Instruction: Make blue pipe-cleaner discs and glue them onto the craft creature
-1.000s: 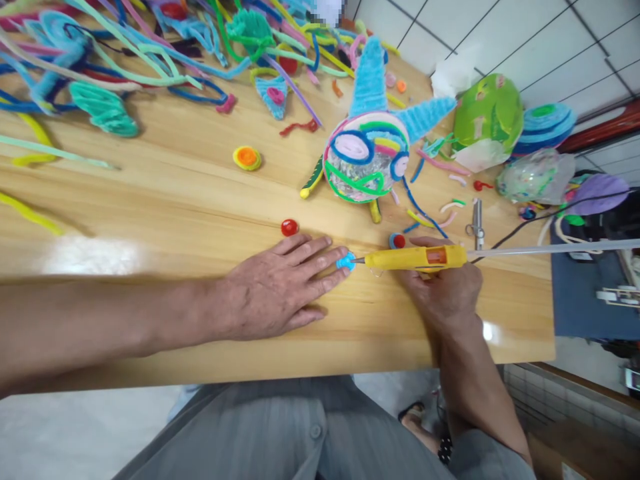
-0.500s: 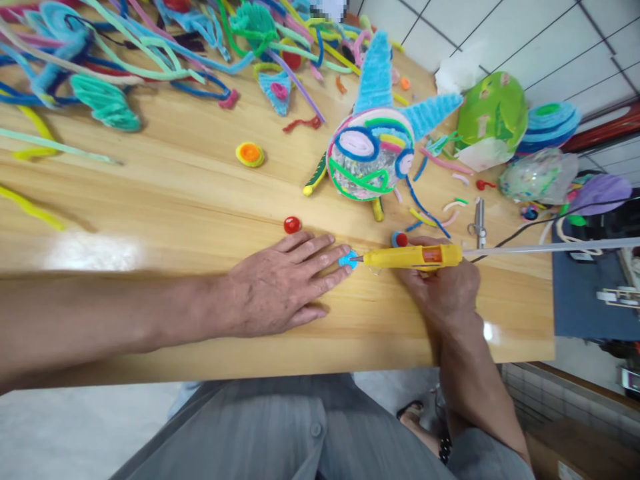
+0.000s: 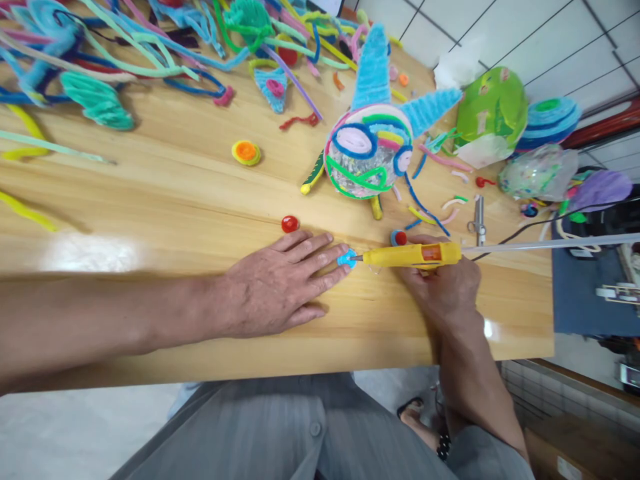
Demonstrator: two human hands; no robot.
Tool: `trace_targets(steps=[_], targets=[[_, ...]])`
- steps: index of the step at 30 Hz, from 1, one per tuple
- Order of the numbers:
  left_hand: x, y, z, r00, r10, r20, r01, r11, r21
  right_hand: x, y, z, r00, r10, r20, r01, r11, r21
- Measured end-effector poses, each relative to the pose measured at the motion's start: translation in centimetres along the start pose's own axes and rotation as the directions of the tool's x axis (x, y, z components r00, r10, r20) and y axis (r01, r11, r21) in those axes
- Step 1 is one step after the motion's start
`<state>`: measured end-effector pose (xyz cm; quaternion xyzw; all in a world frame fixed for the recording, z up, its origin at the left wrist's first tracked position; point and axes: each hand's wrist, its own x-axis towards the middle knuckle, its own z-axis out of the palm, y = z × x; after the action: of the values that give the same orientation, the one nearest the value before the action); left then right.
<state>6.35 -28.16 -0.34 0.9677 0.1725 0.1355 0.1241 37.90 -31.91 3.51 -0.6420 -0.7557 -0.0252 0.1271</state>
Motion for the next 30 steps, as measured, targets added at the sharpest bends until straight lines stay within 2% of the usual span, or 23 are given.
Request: trace_targets(steps=[16, 23, 27, 30], targets=[[0.1, 0.1, -0.3, 1.000, 0.008, 0.004, -0.008, 1.000, 0.019, -0.1, 0.0, 0.1, 1.000, 0.011, -0.015, -0.011, 0.999, 0.032], [0.1, 0.0, -0.2, 1.000, 0.000, -0.007, 0.000, 1.000, -0.029, -0.3, 0.3, 0.3, 0.995, 0.102, -0.007, -0.095, 0.947, 0.308], [0.1, 0.0, -0.2, 1.000, 0.009, -0.016, -0.009, 1.000, -0.013, 0.0, 0.2, 0.0, 0.992, 0.106, 0.071, -0.124, 0.922, 0.368], [0.1, -0.1, -0.2, 1.000, 0.018, -0.019, -0.018, 1.000, -0.003, 0.3, -0.6, -0.7, 0.992, 0.122, 0.042, -0.128, 0.910, 0.394]])
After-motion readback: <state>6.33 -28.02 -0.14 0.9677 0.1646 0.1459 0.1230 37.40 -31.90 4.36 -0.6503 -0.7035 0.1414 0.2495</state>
